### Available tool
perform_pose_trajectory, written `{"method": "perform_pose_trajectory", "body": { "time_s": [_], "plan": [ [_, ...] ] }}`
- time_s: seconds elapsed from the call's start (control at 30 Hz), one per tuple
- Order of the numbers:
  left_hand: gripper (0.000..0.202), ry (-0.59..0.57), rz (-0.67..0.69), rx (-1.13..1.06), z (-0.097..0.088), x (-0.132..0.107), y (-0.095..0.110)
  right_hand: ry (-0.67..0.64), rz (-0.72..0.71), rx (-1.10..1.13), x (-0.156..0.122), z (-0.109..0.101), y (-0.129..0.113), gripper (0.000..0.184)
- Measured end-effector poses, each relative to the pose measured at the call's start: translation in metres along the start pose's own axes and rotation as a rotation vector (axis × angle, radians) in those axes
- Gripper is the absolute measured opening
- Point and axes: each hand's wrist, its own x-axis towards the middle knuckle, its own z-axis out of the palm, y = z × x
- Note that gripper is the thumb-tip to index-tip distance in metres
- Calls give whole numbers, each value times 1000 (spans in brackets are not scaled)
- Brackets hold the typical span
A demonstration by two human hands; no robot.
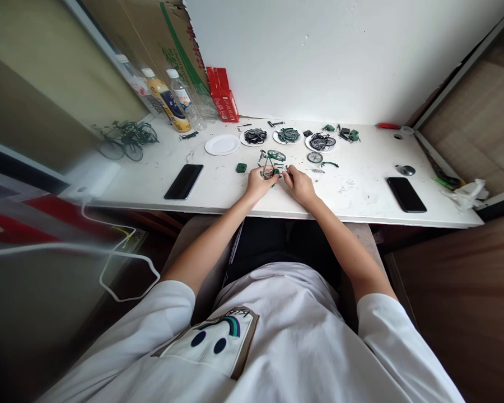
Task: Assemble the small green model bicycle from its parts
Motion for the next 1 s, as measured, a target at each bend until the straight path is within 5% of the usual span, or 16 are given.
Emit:
{"method": "perform_pose_trajectory", "body": {
  "time_s": [0.77, 1.0],
  "plan": [
    [30, -19, -4, -36, 0, 0, -2, 37, -5, -79, 0, 6, 5, 32],
    [35, -46, 42, -53, 0, 1, -5, 61, 12, -83, 3, 5, 4, 42]
  ]
}}
